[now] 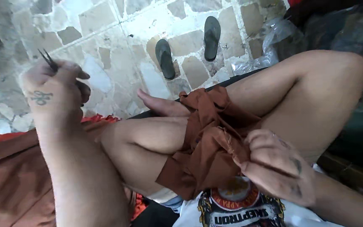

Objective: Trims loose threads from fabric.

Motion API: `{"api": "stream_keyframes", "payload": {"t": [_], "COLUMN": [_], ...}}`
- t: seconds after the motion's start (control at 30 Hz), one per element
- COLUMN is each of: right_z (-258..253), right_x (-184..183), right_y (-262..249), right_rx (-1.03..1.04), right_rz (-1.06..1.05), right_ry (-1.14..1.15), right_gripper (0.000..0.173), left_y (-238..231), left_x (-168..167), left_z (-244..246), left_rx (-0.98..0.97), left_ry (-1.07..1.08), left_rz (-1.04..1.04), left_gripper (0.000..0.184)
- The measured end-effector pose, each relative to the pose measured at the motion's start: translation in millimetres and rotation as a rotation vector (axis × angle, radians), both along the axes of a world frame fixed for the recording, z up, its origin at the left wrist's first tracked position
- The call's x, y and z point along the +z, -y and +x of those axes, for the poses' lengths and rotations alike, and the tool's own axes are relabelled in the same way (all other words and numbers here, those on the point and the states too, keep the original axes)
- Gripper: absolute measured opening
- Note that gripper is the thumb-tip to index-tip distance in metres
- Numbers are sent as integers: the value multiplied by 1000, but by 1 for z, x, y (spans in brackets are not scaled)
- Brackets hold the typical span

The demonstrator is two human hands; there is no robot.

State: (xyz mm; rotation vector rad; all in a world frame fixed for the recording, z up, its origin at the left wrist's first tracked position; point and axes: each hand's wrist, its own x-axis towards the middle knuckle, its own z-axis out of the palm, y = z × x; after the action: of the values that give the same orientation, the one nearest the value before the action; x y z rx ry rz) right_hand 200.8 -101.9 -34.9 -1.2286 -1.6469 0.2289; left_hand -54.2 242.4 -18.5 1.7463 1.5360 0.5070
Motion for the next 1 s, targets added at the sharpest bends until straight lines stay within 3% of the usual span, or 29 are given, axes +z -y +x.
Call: {"api": "stream_keyframes", "payload": {"t": [0.13, 0.37, 0.47, 0.57, 0.67, 0.77, 0.8, 0.9, 1.0], "right_z": [4, 9, 6, 8, 11, 14, 15, 21, 27], "right_x": [15, 19, 7, -4, -8, -6, -7, -11, -11], "right_y": [4, -8, -14, -25, -28, -33, -33, -32, -32], "right_rx": [68, 135, 147, 187, 259, 310, 329, 360, 391], "right_rz": [13, 45, -70, -263, -322, -343, -342, -351, -434], "right_ry": [15, 1, -244, -674, -881, -962, -988, -1010, -939], "right_gripper": [5, 3, 6, 14, 12, 10, 10, 17, 31], "left_y": [-12, -13, -9, 28, 95, 138, 144, 147, 143], "left_x": [-34, -33, -31, -6, 18, 8, 0, -15, -11], "left_z": [-6, -9, -19, -14, 41, 83, 89, 87, 78], "left_rx": [99, 120, 96, -170, -586, -897, -949, -1015, -959], "left_ry": [-107, -223, -297, 6, 361, 533, 593, 690, 643], "left_rz": [-168, -267, -218, -16, 40, -133, -255, -482, -303], "left_gripper": [11, 17, 26, 17, 18, 54, 56, 25, 13]}}
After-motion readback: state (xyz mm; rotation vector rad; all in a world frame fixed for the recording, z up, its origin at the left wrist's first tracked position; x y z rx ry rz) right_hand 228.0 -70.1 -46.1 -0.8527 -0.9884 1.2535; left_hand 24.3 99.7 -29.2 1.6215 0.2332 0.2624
